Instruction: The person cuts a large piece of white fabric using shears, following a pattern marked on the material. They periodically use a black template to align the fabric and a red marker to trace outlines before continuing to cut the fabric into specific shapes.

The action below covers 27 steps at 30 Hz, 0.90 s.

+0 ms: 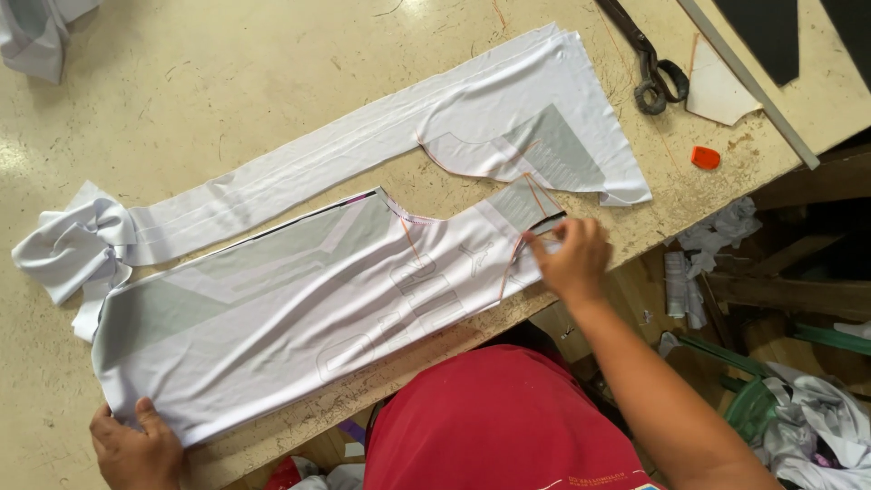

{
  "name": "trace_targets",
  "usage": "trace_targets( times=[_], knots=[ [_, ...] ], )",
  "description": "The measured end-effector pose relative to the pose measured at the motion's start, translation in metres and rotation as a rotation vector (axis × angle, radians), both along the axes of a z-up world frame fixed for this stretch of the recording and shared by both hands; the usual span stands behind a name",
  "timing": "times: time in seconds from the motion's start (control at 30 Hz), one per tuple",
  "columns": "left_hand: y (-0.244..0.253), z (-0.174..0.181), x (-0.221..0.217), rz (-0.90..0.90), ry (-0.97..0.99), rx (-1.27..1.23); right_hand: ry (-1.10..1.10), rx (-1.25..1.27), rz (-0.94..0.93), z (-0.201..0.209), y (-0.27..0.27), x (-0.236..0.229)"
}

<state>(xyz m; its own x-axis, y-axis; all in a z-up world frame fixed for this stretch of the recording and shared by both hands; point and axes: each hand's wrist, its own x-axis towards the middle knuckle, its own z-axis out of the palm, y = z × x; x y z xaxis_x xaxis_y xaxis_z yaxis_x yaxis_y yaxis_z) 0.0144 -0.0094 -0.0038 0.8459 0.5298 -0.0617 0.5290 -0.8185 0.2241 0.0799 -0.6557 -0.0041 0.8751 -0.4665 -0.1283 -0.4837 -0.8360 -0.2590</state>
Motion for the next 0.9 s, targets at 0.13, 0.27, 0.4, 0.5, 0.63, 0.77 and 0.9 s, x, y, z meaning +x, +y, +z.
trace_targets(
  times=[0.13,0.27,0.4,0.5,0.63,0.77,0.9],
  knots=[
    [-0.013,0.005,0.004,0.04,0.023,0.016,-0.194,-0.038,0.226,-0.012,0.043,0.003],
    [-0.033,0.022,0.003,0.118,0.077,-0.071,0.032,0.19,0.229,0.008,0.043,0.014],
    [-0.068,0.036,-0.004,0.153,0.031,-0.22,0.262,0.338,-0.036,0.056,0.033,0.029],
    [-0.082,0.039,-0.003,0.165,0.019,-0.239,0.123,0.414,-0.11,0.062,0.031,0.04],
    [-0.07,0.027,-0.008,0.237,-0.019,-0.26,0.112,0.726,-0.042,0.103,0.108,0.054],
    [-0.065,0.024,-0.006,0.356,-0.096,-0.424,0.25,1.145,0.85,0.171,0.191,0.041],
    [-0.054,0.005,-0.006,0.372,-0.178,-0.545,0.169,1.025,1.118,0.13,0.19,0.033]
  ],
)
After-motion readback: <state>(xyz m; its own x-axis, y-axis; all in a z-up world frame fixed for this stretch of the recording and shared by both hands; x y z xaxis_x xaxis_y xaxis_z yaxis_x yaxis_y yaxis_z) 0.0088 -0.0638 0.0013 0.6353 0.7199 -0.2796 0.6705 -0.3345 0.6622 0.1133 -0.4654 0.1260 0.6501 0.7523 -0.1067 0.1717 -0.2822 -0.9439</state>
